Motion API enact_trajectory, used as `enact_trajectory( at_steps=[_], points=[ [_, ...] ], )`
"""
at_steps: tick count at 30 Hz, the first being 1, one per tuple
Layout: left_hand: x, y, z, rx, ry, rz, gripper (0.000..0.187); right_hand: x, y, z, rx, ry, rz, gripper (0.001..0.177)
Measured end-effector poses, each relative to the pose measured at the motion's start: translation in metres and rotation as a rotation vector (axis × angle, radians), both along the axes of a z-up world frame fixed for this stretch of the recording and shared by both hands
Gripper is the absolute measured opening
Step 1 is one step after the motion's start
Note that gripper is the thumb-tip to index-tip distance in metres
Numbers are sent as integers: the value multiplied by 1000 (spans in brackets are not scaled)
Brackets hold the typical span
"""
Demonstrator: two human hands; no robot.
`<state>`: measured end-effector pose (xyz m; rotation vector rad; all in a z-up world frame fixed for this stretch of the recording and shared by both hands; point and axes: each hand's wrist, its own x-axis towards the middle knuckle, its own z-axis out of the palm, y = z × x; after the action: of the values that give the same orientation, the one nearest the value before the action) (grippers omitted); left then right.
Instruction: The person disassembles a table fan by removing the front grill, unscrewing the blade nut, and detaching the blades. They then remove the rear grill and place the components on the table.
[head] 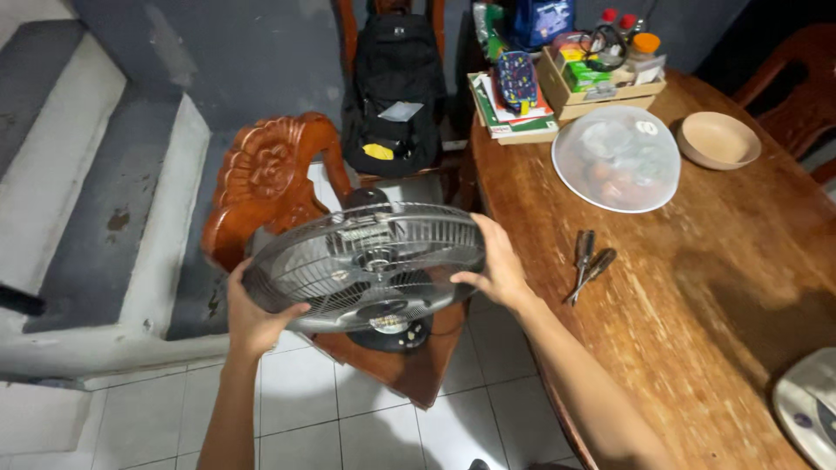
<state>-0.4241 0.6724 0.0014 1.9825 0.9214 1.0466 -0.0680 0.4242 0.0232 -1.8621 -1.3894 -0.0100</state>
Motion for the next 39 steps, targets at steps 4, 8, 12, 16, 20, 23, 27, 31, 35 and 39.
enact_trajectory(
  at_steps=[4,8,12,16,20,23,27,31,35,39],
  points=[
    [1,-1,-11,107,113,82,125,13,9,6,41,-23,71,117],
    [3,-9,-18,238,117,61,128,13,-8,-1,83,-73,20,116],
    [-1,-38,-23,284,18,50,117,-8,-24,-26,143,-85,-97,106],
    [22,-108,-49,498,79,256,79,-12,-67,-77,97,104,-120,95],
    [89,-193,-69,552,40,-77,65,21,-124,-140,-80,221,-333,72],
    [153,-238,-68,448,114,-389,48,65,-168,-186,-104,235,-512,44],
    [223,-269,-53,283,186,-570,44,130,-204,-222,-144,299,-658,39],
    [262,-278,-44,286,217,-612,46,178,-208,-223,-158,132,-670,53],
    [264,-280,-47,230,328,-582,47,220,-186,-211,-389,-69,-569,71],
    [249,-271,-52,143,342,-455,52,252,-173,-209,-740,-504,-368,44]
  ],
)
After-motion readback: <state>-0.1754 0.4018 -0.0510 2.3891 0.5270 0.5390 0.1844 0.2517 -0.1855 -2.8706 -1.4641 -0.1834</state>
